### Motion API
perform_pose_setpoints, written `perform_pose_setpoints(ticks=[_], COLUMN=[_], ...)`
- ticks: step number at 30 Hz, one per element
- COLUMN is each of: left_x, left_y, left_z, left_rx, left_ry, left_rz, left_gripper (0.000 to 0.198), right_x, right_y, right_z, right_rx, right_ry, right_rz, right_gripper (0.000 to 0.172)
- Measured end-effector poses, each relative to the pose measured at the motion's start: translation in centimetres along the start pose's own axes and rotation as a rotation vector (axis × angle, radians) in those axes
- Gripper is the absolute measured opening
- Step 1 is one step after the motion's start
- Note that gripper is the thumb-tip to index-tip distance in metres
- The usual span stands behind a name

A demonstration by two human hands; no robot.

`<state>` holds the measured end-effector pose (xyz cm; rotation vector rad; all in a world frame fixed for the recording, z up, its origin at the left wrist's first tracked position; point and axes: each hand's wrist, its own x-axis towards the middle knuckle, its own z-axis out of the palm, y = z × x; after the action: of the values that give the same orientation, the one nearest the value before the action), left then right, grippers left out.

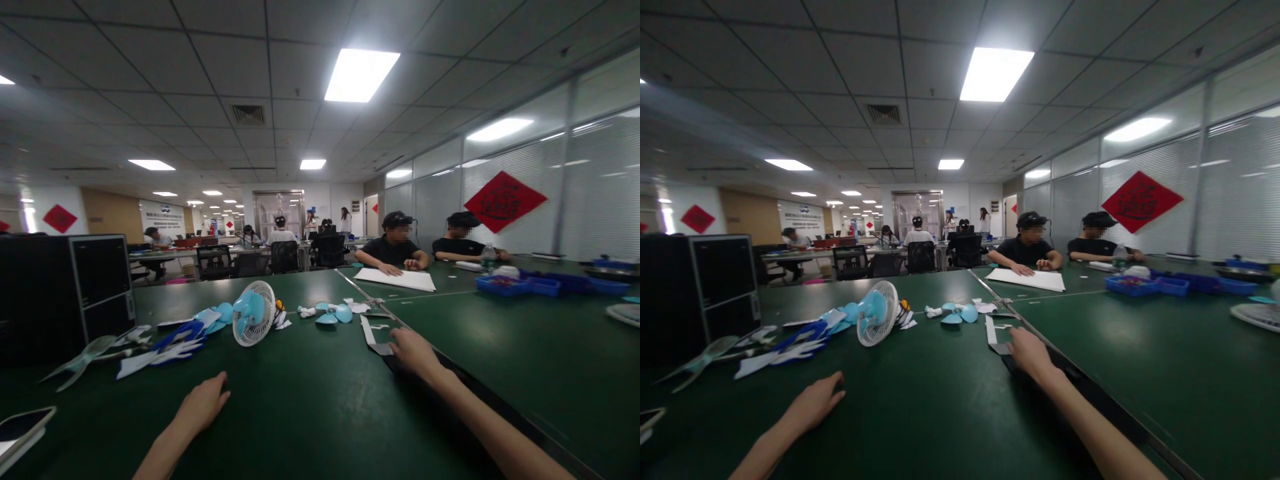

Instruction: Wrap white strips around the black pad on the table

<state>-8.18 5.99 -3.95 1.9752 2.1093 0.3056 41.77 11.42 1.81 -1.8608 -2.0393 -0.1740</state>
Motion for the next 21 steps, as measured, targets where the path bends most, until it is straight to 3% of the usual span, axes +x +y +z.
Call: perform_pose_setpoints(ticks=[5,8,11,16,21], left_x=[-0.2,0.1,0.6,1.0,0.5], left_y=[0.5,0.2,-0.4,-1.1,-0.5], left_z=[-0.2,0.0,0.5,0.8,0.4], left_rx=[0.031,0.031,0.028,0.023,0.045], left_ry=[-0.014,-0.020,-0.012,-0.014,0.001], left_rz=[-0.004,0.007,0.021,0.021,0.043], left_gripper=[0.041,0.041,0.044,0.044,0.041], right_x=[-2.7,-4.1,-5.0,-5.9,-7.0], right_y=[7.1,10.1,10.9,10.3,11.2], right_z=[-0.6,-0.3,-0.2,-1.5,-4.2], right_rx=[-0.127,-0.113,-0.059,-0.023,-0.115], right_ry=[-0.011,-0.052,-0.113,-0.153,-0.083], right_rz=[0.174,0.257,0.266,0.290,0.385], right_gripper=[0.020,0.020,0.019,0.021,0.018])
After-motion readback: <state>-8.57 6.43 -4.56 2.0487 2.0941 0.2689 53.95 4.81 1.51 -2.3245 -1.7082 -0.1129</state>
